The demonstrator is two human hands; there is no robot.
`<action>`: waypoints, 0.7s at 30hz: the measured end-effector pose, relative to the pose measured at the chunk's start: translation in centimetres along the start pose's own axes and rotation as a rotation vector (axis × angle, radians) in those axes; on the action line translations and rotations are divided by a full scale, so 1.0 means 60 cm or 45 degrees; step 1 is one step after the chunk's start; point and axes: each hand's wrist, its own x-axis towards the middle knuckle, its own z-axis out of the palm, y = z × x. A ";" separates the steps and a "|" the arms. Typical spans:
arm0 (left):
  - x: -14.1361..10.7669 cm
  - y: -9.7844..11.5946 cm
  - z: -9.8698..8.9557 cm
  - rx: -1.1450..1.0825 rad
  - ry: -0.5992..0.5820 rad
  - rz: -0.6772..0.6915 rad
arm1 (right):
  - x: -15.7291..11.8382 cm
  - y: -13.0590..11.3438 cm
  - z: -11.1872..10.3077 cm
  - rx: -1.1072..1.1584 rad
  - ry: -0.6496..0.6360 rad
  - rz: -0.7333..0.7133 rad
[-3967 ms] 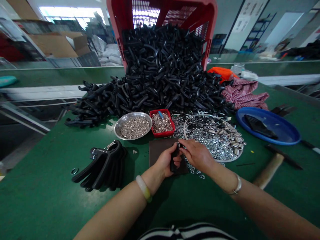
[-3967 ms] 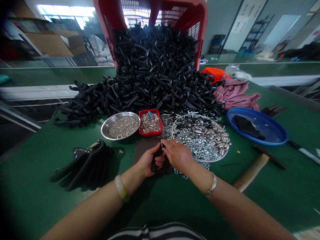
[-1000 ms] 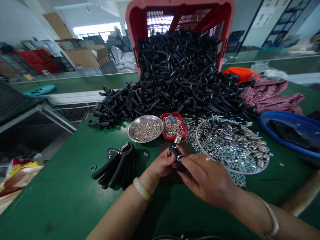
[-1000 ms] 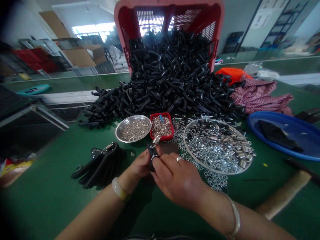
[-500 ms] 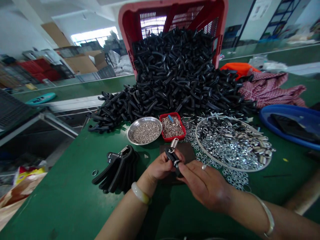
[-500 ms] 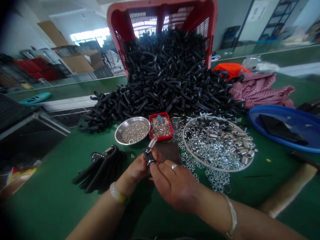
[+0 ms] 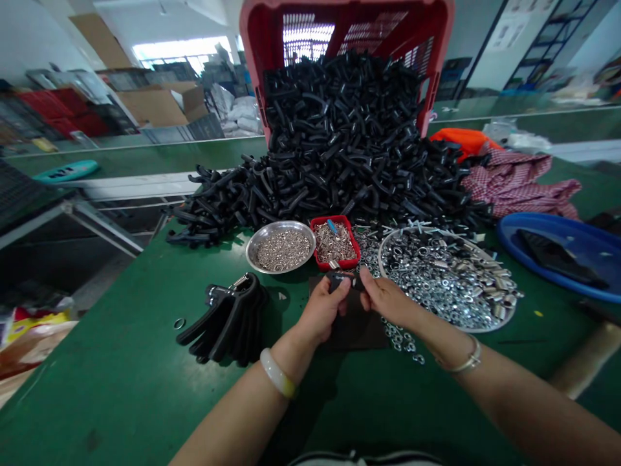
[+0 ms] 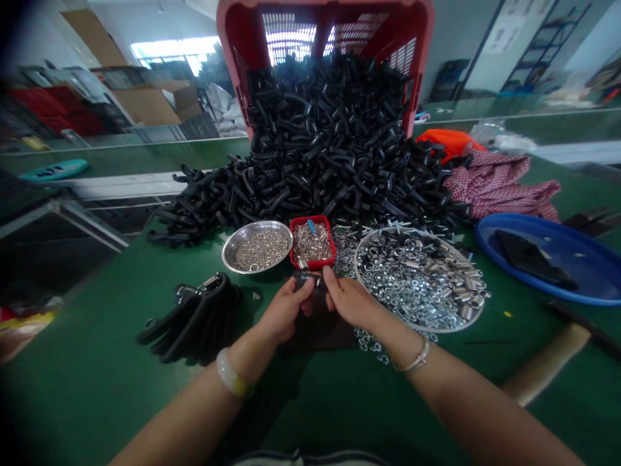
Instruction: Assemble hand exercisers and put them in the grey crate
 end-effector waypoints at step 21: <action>-0.004 0.012 0.001 -0.103 0.085 -0.299 | 0.005 0.016 0.013 -0.438 0.317 -0.178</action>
